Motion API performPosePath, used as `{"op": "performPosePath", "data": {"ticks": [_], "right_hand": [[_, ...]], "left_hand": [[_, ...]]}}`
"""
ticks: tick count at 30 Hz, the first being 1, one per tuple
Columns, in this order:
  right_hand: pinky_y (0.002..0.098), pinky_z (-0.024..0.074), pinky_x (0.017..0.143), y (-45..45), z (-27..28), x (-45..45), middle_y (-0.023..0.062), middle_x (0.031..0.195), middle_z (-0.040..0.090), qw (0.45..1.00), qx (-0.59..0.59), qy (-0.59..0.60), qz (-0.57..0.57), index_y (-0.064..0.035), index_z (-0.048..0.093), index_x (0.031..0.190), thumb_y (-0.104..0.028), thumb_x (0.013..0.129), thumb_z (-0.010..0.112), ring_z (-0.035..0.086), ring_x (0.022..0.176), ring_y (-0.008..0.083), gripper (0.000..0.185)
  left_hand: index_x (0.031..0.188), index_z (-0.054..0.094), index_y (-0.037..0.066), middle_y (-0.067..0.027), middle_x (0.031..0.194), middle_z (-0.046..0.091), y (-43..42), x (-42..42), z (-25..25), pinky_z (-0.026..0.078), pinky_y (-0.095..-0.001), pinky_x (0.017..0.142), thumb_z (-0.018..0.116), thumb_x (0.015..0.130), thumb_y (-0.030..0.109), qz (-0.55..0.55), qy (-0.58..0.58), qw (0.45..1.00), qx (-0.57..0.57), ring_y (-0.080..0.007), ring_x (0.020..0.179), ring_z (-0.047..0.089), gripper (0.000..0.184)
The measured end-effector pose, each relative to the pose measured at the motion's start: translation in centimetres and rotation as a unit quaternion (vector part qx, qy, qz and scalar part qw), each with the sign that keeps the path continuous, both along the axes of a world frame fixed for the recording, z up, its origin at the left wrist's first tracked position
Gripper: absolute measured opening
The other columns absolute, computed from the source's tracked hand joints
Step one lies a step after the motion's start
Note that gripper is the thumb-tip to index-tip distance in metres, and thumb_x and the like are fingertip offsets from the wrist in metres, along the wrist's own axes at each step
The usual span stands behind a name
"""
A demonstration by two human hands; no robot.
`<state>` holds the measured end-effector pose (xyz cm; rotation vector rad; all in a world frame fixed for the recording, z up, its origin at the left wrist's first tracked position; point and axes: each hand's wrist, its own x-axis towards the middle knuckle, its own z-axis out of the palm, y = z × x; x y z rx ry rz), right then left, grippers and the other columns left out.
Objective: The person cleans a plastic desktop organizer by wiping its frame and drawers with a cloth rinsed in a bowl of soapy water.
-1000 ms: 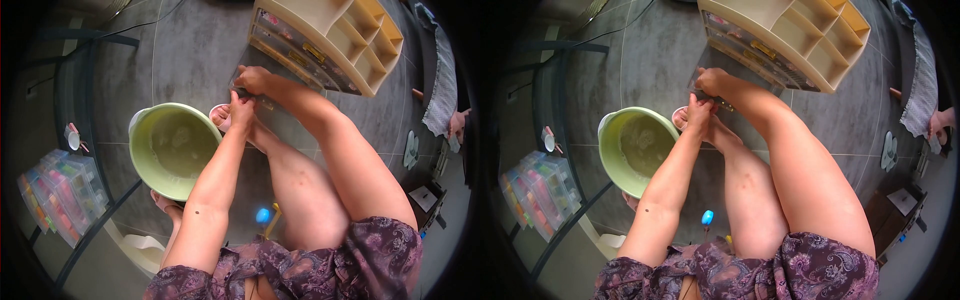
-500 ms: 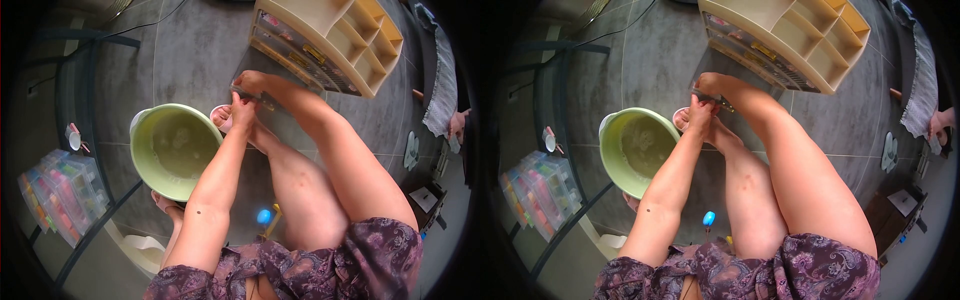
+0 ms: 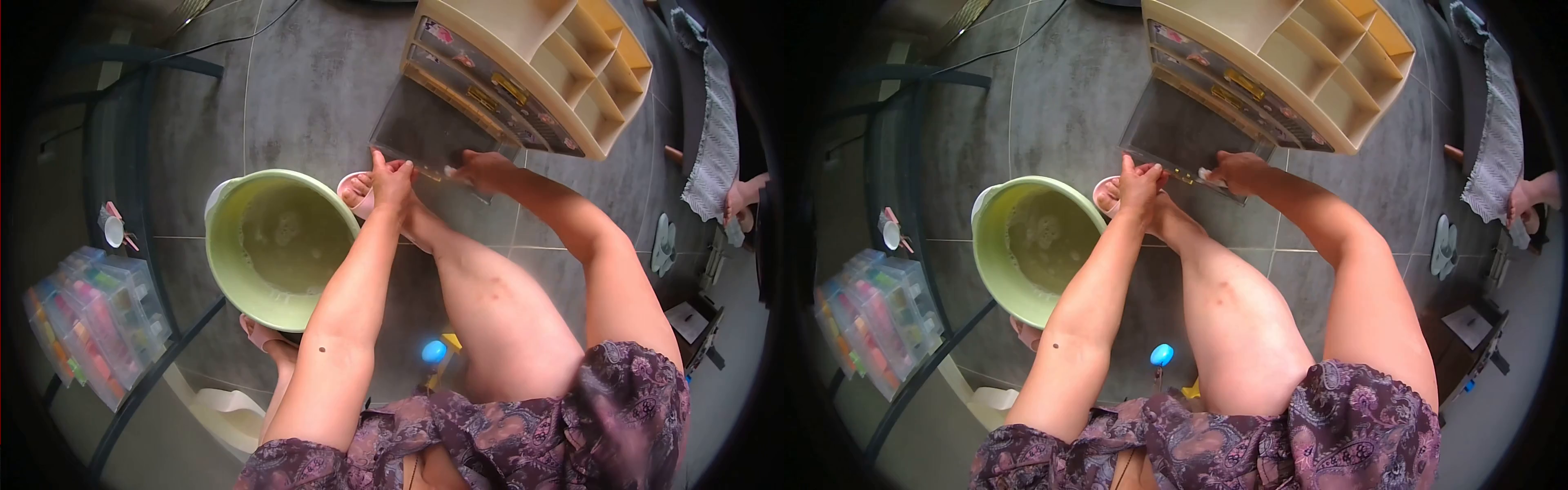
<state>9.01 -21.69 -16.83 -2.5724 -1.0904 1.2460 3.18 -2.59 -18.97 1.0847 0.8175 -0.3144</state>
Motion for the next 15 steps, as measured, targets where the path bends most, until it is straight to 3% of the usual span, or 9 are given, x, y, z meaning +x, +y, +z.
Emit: {"op": "performPosePath", "data": {"ticks": [2, 5, 8, 11, 15], "right_hand": [[0.0375, 0.0442, 0.074, -0.5, 0.7, 0.2, 0.0114, 0.093, 0.048, 0.999, -0.025, 0.001, 0.022, -0.0263, 0.06, 0.102, -0.009, 0.077, 0.051, 0.054, 0.094, 0.0265, 0.032], [0.0372, 0.0446, 0.073, 2.2, 0.5, 1.7, 0.0104, 0.094, 0.05, 0.976, 0.124, -0.147, -0.104, -0.0225, 0.06, 0.103, -0.008, 0.076, 0.053, 0.054, 0.092, 0.0267, 0.032], [0.0368, 0.0457, 0.074, 4.7, -1.4, 4.7, 0.0104, 0.093, 0.05, 0.907, 0.229, -0.319, -0.153, -0.0173, 0.06, 0.101, -0.006, 0.074, 0.054, 0.053, 0.09, 0.0279, 0.031], [0.0371, 0.0467, 0.074, 5.8, -2.1, 5.0, 0.0101, 0.094, 0.049, 0.914, 0.185, -0.339, -0.124, -0.0142, 0.059, 0.099, -0.006, 0.072, 0.054, 0.053, 0.089, 0.0285, 0.029], [0.0374, 0.0472, 0.072, 2.9, -1.7, 1.2, 0.0094, 0.095, 0.049, 0.963, 0.119, -0.238, -0.037, -0.0133, 0.059, 0.096, -0.007, 0.071, 0.054, 0.053, 0.091, 0.0272, 0.026]], "left_hand": [[0.138, 0.005, 0.012, -0.0083, 0.089, 0.05, 0.0, 0.1, 0.2, 0.05, -0.0238, 0.06, 0.054, 0.08, -0.001, -0.003, 0.003, 1.0, 0.004, -0.0143, 0.069, 0.055, 0.077], [0.138, 0.003, 0.011, -0.0089, 0.09, 0.05, 0.2, -0.2, -0.3, 0.05, -0.0241, 0.06, 0.055, 0.08, 0.0, 0.003, -0.002, 1.0, -0.011, -0.0145, 0.07, 0.056, 0.079], [0.138, 0.003, 0.01, -0.0093, 0.091, 0.05, 0.2, -0.1, 0.2, 0.05, -0.0239, 0.061, 0.055, 0.08, 0.0, -0.007, -0.005, 1.0, -0.007, -0.0145, 0.069, 0.056, 0.078], [0.138, 0.003, 0.01, -0.0097, 0.091, 0.05, 0.2, 0.1, 0.4, 0.05, -0.024, 0.061, 0.055, 0.081, 0.0, -0.004, 0.005, 1.0, -0.006, -0.0145, 0.069, 0.056, 0.078], [0.138, 0.004, 0.01, -0.0096, 0.09, 0.051, -0.2, 0.3, 0.2, 0.05, -0.0239, 0.061, 0.055, 0.08, -0.001, 0.01, 0.003, 1.0, -0.002, -0.0144, 0.069, 0.056, 0.077]]}}
